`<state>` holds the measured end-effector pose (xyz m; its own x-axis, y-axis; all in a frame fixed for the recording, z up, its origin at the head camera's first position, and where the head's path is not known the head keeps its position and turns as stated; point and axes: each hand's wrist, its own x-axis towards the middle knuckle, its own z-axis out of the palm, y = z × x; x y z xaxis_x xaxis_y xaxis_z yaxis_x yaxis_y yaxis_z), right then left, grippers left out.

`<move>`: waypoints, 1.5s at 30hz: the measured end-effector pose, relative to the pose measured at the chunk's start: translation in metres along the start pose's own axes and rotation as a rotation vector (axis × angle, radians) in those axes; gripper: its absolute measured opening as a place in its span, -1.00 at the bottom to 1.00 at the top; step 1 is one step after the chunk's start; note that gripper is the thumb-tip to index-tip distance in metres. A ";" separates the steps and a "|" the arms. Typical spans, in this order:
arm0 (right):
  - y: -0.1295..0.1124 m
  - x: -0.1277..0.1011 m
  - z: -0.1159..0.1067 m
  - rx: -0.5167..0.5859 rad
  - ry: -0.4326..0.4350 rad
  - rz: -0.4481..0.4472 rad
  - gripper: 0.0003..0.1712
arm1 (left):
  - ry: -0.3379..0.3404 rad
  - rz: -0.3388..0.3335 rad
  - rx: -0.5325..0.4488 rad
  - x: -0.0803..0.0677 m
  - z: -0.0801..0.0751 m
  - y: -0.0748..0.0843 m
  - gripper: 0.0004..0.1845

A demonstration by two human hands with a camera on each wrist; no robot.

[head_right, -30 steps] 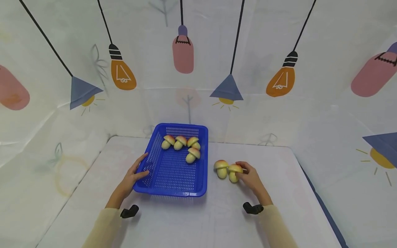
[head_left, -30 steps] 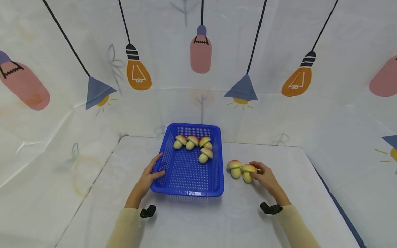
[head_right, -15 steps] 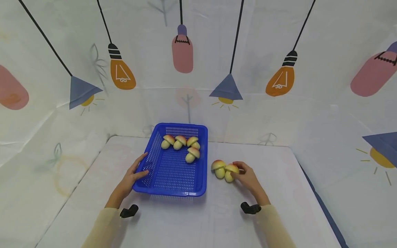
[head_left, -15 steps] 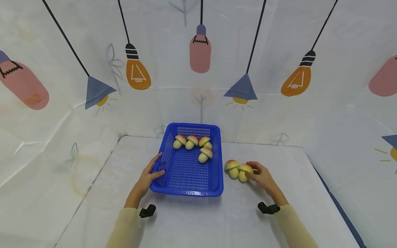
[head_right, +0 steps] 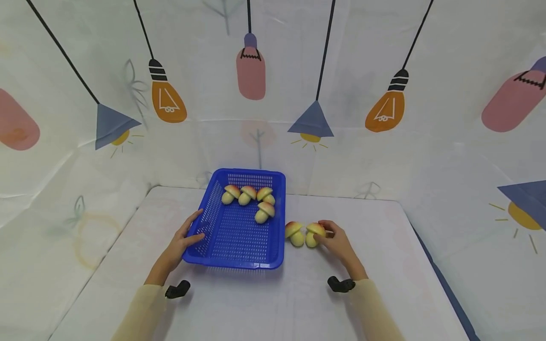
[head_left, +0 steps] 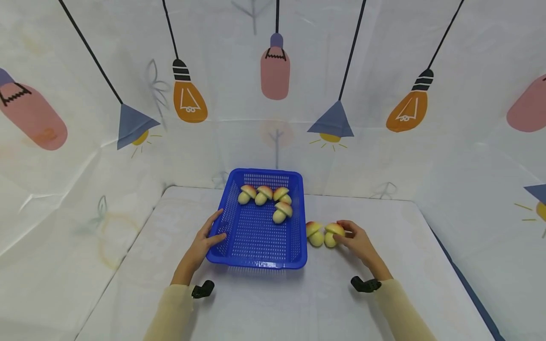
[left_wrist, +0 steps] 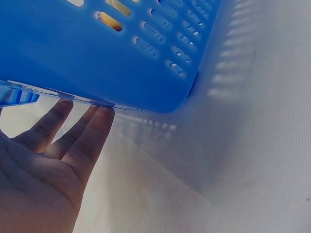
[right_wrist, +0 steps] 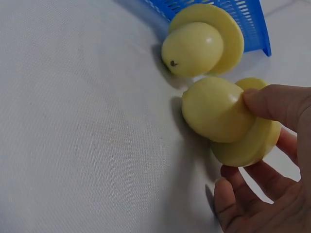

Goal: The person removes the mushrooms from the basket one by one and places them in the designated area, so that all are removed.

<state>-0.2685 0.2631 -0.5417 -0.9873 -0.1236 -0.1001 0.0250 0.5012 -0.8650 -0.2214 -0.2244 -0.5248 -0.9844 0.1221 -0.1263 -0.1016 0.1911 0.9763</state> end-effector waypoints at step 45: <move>-0.003 0.003 -0.003 -0.002 -0.006 -0.079 -0.37 | -0.001 0.001 0.001 -0.002 0.001 0.002 -0.18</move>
<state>-0.2720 0.2639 -0.5381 -0.9852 -0.1681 -0.0350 -0.0530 0.4916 -0.8692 -0.2196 -0.2235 -0.5223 -0.9843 0.1235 -0.1259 -0.1007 0.1923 0.9761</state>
